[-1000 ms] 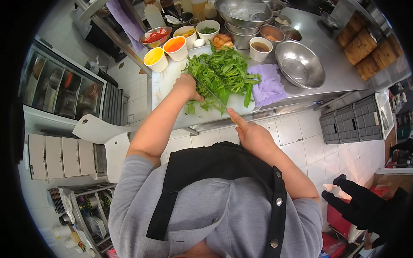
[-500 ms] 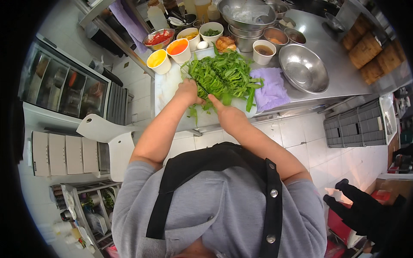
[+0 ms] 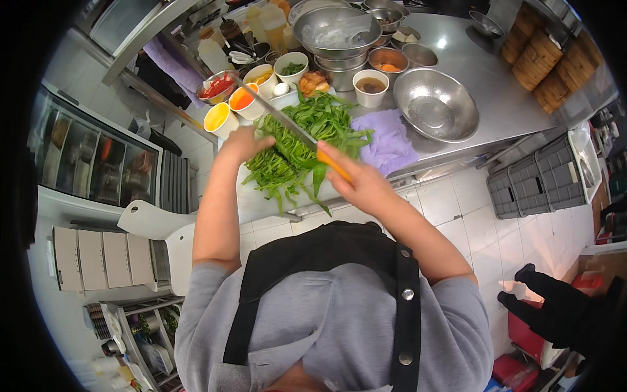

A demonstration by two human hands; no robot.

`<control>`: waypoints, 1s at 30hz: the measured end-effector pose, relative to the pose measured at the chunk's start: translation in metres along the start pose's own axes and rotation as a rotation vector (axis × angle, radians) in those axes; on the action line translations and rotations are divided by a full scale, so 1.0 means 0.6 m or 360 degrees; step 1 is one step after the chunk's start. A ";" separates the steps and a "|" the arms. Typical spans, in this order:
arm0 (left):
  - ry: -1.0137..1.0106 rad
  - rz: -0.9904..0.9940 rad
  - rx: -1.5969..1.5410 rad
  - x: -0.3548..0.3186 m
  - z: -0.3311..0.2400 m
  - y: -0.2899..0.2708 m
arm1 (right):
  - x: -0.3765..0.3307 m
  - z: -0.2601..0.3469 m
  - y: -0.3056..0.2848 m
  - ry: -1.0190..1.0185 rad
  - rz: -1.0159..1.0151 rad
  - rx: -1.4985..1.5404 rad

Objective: The person removes leafy greens from a plastic bag, cuts them with a knife on a cutting board, and transfers them to a metal bowl. They then add red garnish, liquid from a small container, and a scoop of paste from a jar into a separate metal bowl before wiping the counter and checking order tickets.

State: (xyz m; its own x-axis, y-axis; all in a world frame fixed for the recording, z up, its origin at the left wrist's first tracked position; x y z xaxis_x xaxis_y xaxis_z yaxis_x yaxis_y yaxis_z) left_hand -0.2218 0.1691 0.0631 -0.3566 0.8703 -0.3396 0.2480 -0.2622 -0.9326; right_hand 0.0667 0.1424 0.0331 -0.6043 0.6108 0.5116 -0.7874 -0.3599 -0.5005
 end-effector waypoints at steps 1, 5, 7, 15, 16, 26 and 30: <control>-0.0086 -0.0139 -0.0054 0.009 -0.009 -0.013 | 0.001 0.002 -0.021 -0.0012 0.0008 0.0008; 0.0101 -0.0366 -0.0194 0.089 -0.095 0.001 | -0.014 -0.030 -0.101 0.0264 -0.0052 -0.0379; 0.0199 -0.0376 -0.0175 0.115 -0.147 0.013 | -0.026 -0.049 -0.129 0.0351 -0.0004 -0.0619; 0.0299 0.0173 0.0065 0.166 -0.199 0.088 | -0.067 -0.141 -0.185 0.0404 0.0191 -0.0763; 0.0429 0.0226 -0.0030 0.163 -0.194 0.092 | -0.065 -0.153 -0.186 0.0391 0.0231 -0.0807; 0.0351 0.0065 0.0028 0.084 -0.198 0.055 | 0.012 -0.248 -0.112 0.0137 0.0566 -0.1365; 0.0483 -0.0230 -0.0545 -0.004 -0.116 -0.018 | 0.022 -0.262 -0.091 0.0017 0.0513 -0.1365</control>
State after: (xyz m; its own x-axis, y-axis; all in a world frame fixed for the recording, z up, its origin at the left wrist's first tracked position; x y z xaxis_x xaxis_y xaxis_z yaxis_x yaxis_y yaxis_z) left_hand -0.1612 0.1990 0.0824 -0.1426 0.9836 -0.1108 0.5159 -0.0217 -0.8564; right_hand 0.1209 0.2806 -0.0426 -0.7748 0.5795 0.2527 -0.2180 0.1302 -0.9672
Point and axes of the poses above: each hand's wrist, its own x-axis towards the middle knuckle, its own y-axis out of the palm, z = x × y, the point moved 1 cm from there along x, towards the middle knuckle, and after that the axes turned 6 degrees about -y, right-handed, at the moved point
